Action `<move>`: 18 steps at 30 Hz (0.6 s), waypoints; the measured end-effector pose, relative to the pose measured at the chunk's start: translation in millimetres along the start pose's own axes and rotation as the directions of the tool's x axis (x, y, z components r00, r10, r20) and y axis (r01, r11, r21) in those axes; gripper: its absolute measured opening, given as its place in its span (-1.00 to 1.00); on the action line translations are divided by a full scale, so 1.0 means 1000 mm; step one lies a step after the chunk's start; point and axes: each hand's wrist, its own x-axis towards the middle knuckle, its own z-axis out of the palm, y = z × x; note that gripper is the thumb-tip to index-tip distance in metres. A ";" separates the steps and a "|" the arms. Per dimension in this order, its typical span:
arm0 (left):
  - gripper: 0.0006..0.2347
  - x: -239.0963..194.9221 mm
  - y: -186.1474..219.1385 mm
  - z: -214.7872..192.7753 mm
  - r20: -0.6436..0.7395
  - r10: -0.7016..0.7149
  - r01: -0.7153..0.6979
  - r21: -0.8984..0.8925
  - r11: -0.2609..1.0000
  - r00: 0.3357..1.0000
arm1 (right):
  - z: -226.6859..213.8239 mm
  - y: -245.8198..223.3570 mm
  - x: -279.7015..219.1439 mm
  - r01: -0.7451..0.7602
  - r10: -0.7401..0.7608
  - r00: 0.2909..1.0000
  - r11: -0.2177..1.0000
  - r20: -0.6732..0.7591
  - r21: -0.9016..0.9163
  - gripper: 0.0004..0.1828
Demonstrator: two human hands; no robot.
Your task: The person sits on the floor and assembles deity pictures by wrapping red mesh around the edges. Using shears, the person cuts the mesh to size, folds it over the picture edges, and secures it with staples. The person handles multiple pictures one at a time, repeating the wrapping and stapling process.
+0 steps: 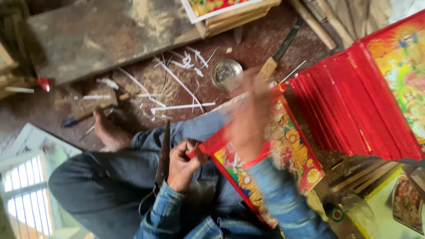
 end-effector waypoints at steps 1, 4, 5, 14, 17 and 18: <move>-0.80 0.005 -0.001 -0.001 -0.023 -0.030 0.030 -0.021 0.999 0.999 | 0.012 -0.014 -0.001 0.164 -0.115 0.949 0.976 0.294 -0.146 -0.63; -0.81 0.000 -0.007 -0.003 -0.079 -0.089 0.082 -0.084 0.993 0.993 | 0.030 -0.044 -0.035 0.339 -0.316 0.926 0.936 0.206 -0.089 -0.40; -0.76 -0.001 -0.009 -0.004 -0.075 -0.067 0.059 -0.100 0.993 0.995 | 0.035 -0.039 -0.036 0.326 -0.302 0.926 0.942 0.226 -0.078 -0.40; -0.71 0.002 0.003 -0.001 -0.009 0.027 -0.028 -0.145 0.989 1.000 | 0.001 0.114 0.065 0.201 -0.201 0.979 0.879 0.046 -0.432 -0.42; -0.72 0.005 0.004 0.001 -0.011 0.020 -0.022 -0.149 0.989 1.000 | 0.000 0.139 0.082 0.202 -0.221 0.975 0.850 0.019 -0.487 -0.42; -0.73 0.004 0.002 0.000 -0.013 0.018 -0.020 -0.149 0.989 1.000 | 0.002 0.136 0.079 0.222 -0.236 0.971 0.846 0.031 -0.485 -0.43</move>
